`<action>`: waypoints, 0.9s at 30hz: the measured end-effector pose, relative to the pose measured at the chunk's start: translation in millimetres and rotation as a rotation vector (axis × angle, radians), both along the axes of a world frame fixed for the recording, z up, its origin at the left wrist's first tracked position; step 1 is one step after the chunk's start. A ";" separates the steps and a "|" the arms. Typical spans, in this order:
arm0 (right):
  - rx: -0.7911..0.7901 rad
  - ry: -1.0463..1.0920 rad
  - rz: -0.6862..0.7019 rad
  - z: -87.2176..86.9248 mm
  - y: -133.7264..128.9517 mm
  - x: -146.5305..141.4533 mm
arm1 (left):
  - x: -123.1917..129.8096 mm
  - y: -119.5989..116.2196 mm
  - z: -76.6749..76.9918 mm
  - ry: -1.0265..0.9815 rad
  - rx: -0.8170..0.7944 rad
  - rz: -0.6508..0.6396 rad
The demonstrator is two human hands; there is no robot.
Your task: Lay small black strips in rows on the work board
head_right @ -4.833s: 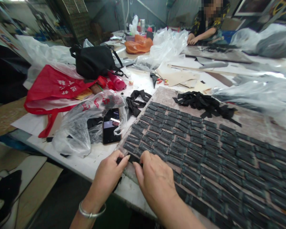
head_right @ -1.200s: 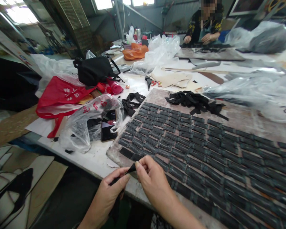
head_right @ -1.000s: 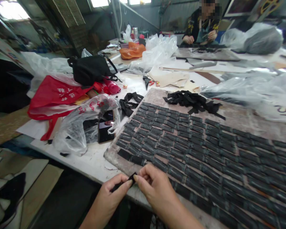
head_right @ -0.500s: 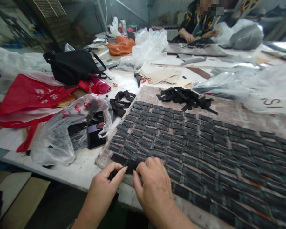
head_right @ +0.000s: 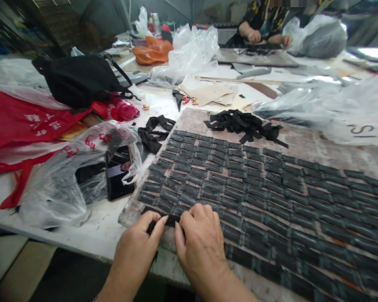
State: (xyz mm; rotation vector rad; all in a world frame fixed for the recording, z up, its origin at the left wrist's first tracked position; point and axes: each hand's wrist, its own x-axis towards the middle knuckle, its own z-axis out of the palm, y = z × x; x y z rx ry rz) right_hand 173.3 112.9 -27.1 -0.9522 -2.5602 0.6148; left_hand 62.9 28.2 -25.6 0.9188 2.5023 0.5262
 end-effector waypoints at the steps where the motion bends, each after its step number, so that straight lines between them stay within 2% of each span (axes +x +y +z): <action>1: 0.001 -0.006 0.001 -0.3 0.3 -0.3 | -0.3 -0.7 -0.9 0.003 0.004 -0.008; 14: 0.034 -0.017 -0.025 -1.0 0.4 -2.4 | 0.4 0.4 -3.4 0.062 -0.006 -0.031; 18: 0.056 -0.033 -0.021 -0.7 0.9 -2.9 | 2.0 0.8 -2.6 0.192 -0.006 0.005; 20: 0.070 -0.045 -0.020 -0.1 1.0 -3.0 | 2.0 -2.8 -3.8 0.292 0.056 -0.009; 23: 0.086 -0.064 -0.019 0.8 1.0 -3.1 | 1.7 -13.4 -7.5 0.429 0.245 -0.090; 25: 0.088 -0.072 -0.016 1.5 1.2 -3.4 | 2.5 -22.3 -11.3 0.486 0.362 -0.209; 27: 0.091 -0.076 -0.018 2.1 1.8 -3.8 | 4.5 -30.8 -16.3 0.491 0.372 -0.357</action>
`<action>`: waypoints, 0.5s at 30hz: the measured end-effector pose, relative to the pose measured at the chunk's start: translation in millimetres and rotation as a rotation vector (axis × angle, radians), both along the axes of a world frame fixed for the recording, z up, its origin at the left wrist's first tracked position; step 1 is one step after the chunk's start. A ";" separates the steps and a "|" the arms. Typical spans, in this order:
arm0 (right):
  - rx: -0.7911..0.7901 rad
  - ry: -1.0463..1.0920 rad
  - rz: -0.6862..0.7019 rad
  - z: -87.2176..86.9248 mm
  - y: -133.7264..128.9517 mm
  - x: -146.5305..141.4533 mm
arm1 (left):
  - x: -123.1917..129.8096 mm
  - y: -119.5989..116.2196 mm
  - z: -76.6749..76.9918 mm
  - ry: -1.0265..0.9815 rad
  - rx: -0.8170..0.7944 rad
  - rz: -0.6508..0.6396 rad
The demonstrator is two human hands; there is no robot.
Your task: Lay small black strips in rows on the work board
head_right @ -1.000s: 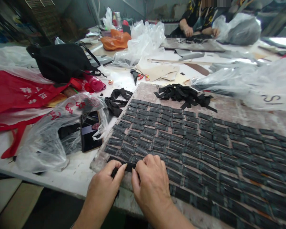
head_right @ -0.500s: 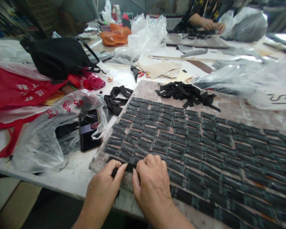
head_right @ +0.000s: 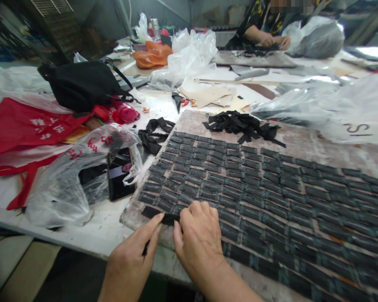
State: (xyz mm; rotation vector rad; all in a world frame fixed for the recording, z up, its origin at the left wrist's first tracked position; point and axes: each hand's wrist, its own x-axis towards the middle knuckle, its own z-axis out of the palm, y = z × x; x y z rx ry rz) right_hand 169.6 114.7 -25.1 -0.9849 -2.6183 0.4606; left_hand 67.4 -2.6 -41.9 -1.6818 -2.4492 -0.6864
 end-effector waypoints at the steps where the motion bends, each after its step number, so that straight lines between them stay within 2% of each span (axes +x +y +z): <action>1: 0.004 0.000 -0.004 0.3 0.4 -0.2 | 1.3 -3.6 -2.8 0.007 -0.049 -0.040; 4: 0.017 0.020 -0.003 1.7 2.3 0.8 | 4.7 -10.4 -10.1 0.036 -0.178 -0.053; 7: 0.037 0.075 0.047 3.1 4.2 6.1 | 6.3 -12.4 -13.4 0.074 -0.221 -0.041; 11: 0.102 0.164 0.195 1.5 5.5 18.9 | 6.9 -13.9 -14.2 0.096 -0.245 -0.045; 15: 0.240 0.154 0.321 -8.1 4.1 28.5 | 7.5 -15.3 -16.2 0.105 -0.253 -0.041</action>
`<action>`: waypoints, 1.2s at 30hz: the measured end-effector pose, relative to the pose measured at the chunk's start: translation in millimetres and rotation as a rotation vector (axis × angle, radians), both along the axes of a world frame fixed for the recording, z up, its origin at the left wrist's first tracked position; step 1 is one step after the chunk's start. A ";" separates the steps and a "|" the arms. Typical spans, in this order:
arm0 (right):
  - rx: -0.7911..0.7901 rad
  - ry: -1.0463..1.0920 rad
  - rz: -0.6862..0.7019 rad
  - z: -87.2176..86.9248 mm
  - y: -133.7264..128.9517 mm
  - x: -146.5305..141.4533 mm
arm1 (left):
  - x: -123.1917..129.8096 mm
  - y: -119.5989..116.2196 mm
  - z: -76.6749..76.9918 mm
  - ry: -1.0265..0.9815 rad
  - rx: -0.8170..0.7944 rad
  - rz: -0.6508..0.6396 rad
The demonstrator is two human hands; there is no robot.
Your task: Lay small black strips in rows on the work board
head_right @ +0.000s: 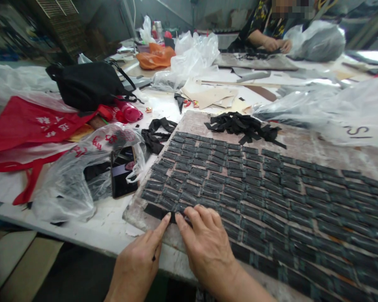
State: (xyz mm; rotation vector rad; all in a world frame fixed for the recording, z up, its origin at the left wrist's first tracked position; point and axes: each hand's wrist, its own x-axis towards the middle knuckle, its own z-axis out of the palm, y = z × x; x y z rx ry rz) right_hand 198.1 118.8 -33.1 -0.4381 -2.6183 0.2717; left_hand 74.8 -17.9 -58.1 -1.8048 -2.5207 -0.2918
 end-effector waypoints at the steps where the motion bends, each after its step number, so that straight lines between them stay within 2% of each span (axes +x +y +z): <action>1: 0.036 -0.008 -0.002 -3.0 -0.8 1.1 | 0.1 0.0 -0.4 0.003 -0.006 -0.003; 7: 0.142 -0.091 -0.036 -13.2 -5.8 3.4 | -0.2 -0.3 -0.2 -0.016 0.042 -0.012; 23: 0.184 -0.121 -0.058 -12.0 -14.2 3.9 | 2.3 3.5 3.7 0.006 -0.024 0.004; 30: 0.200 -0.111 -0.091 -13.9 -17.0 1.6 | 2.9 -2.1 2.5 -0.017 0.099 -0.062; 36: 0.197 -0.114 -0.085 -13.9 -17.3 1.2 | 9.0 -4.0 0.7 0.050 0.026 -0.064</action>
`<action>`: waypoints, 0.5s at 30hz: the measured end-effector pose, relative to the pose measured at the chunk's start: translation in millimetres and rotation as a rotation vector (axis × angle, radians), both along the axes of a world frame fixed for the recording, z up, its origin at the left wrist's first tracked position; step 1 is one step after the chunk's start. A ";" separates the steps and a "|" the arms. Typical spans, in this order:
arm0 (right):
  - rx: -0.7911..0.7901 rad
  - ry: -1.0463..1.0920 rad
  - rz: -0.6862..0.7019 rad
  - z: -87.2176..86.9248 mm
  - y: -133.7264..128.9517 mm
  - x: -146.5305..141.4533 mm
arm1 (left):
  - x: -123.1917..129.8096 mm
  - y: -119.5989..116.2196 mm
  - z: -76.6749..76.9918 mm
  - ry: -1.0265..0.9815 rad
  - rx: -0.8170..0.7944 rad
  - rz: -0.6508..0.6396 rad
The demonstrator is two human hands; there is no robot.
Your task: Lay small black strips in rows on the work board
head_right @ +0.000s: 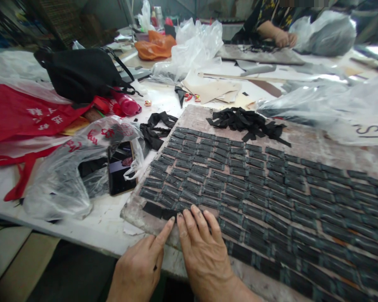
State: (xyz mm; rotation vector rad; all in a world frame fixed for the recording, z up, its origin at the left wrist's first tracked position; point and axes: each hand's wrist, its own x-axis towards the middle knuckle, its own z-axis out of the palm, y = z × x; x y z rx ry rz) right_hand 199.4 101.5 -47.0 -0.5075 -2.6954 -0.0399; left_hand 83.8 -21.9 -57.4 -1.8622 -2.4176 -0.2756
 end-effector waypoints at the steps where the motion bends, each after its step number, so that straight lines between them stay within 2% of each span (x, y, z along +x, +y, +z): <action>1: -0.005 0.001 0.003 0.3 0.0 0.0 | 0.6 0.6 0.0 -0.006 -0.010 0.008; 11: 0.023 0.007 -0.006 -1.5 -0.5 0.8 | 1.3 4.2 0.5 -0.090 -0.007 0.044; 15: 0.037 -0.011 0.017 -1.8 -0.3 1.5 | 2.8 6.4 2.3 -0.119 -0.054 0.118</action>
